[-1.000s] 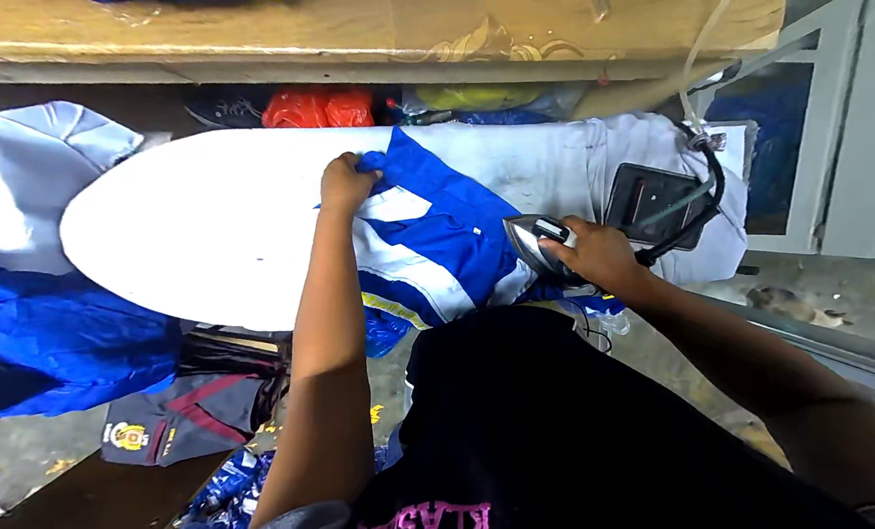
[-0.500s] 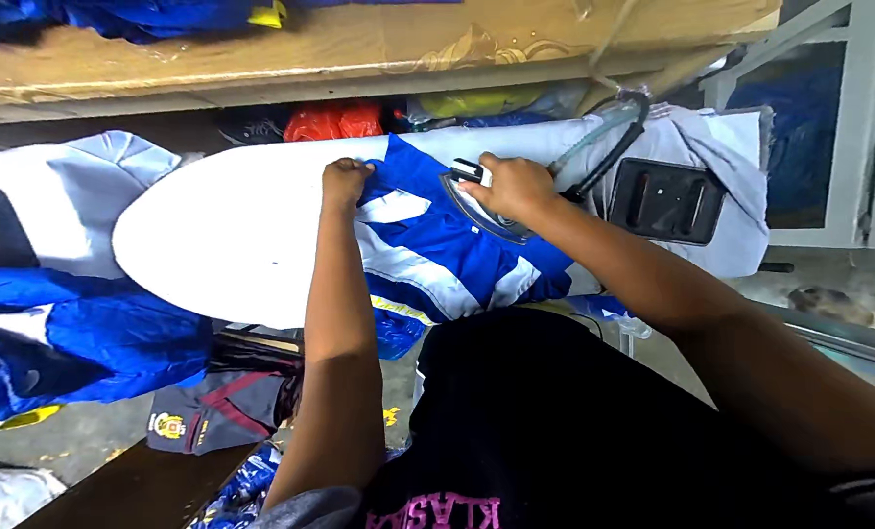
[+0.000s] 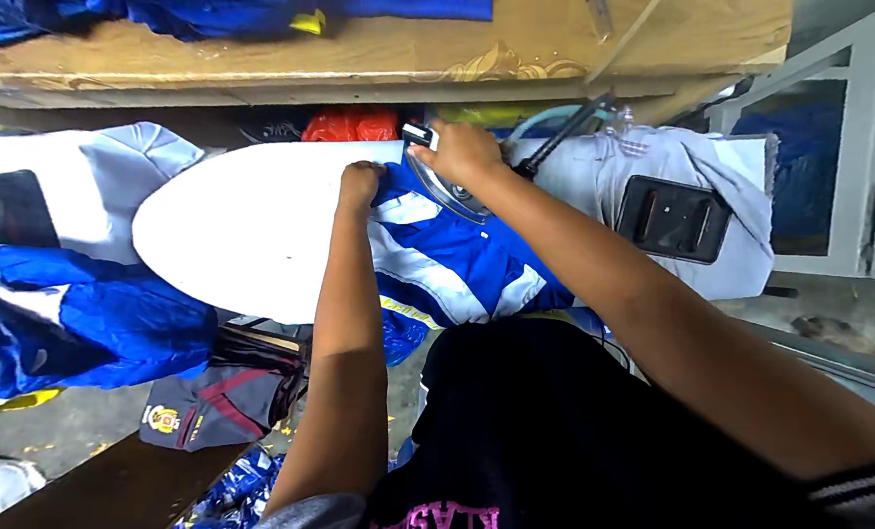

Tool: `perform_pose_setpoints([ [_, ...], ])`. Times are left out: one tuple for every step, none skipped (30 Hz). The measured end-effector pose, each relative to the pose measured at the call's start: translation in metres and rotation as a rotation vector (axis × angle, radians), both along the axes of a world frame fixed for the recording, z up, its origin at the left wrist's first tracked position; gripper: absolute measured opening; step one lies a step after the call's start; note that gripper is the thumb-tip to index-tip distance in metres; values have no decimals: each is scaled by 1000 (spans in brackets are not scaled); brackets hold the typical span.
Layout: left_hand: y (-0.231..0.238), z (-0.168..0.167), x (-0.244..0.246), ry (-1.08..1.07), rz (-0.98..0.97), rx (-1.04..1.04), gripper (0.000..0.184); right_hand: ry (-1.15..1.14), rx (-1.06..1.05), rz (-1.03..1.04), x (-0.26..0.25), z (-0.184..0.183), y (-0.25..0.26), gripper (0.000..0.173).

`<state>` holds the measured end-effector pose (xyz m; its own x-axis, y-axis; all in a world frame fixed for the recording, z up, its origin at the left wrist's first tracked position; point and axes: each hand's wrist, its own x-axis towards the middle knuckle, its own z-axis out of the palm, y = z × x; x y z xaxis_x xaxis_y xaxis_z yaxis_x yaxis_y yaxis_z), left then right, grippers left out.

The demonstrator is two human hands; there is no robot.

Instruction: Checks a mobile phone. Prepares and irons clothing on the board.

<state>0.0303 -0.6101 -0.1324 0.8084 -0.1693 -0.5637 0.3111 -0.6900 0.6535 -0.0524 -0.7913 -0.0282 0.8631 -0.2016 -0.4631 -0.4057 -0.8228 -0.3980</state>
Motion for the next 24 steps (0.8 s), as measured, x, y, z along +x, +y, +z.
perform_pose_setpoints([
  [1, -1, 0, -19, -5, 4, 34, -4, -1, 11, 6, 1, 2, 63],
  [2, -1, -1, -37, -16, 9, 33, -2, 3, 19, 8, 1, 2, 64],
  [3, 0, -2, -53, -27, 12, 32, -5, 4, 26, 6, 2, 1, 64],
  [4, 2, -2, -59, -32, 6, 31, -4, 2, 36, 3, 2, -1, 64],
  [5, 2, -3, -60, -29, -6, 29, -4, 1, 42, -1, 2, -4, 63],
  [7, 3, -3, -54, -22, -21, 28, -1, -7, 47, -4, 2, -5, 64],
  [9, 3, -3, -43, -12, -40, 28, 11, -17, 52, -5, 2, -6, 65],
  [11, 3, -2, -28, -3, -57, 27, 23, -26, 50, -4, 2, -5, 66],
  [12, 2, -2, -19, 3, -70, 27, 26, -31, 47, -1, 1, -2, 65],
  [12, 1, -2, -14, 7, -78, 27, 20, -28, 42, 3, 1, 1, 65],
  [11, 0, -1, -18, 11, -83, 26, 3, -22, 40, 9, 0, 4, 64],
  [11, 0, -1, -25, 13, -81, 26, -16, -17, 43, 16, -1, 8, 63],
  [11, -1, -2, -32, 15, -73, 25, -34, -11, 46, 23, -2, 12, 62],
  [10, 0, -3, -41, 20, -62, 25, -44, -6, 52, 29, -2, 16, 62],
  [10, 1, -4, -49, 25, -47, 26, -41, -2, 63, 32, -1, 18, 63],
  [8, 2, -5, -53, 28, -29, 27, -37, -2, 79, 33, 1, 18, 63],
  [7, 3, -5, -58, 25, -12, 28, -35, 3, 95, 31, 2, 16, 63],
  [7, 2, -5, -57, 26, 0, 28, -35, 7, 110, 25, 2, 12, 64],
  [6, 1, -4, -57, 31, 10, 28, -36, 5, 124, 18, 0, 7, 63],
  [6, -1, -2, -61, 33, 22, 28, -27, 6, 126, 8, -1, 1, 62],
  [5, -3, -1, -66, 33, 33, 28, -8, 5, 121, -4, -1, -7, 63],
  [5, -4, -1, -72, 27, 44, 28, 9, -1, 115, -18, 0, -15, 64],
  [5, -5, 0, -80, 20, 54, 28, 27, -9, 106, -34, 0, -24, 64],
  [5, -6, 1, -83, 16, 58, 27, 38, -21, 98, -51, -2, -34, 64],
])
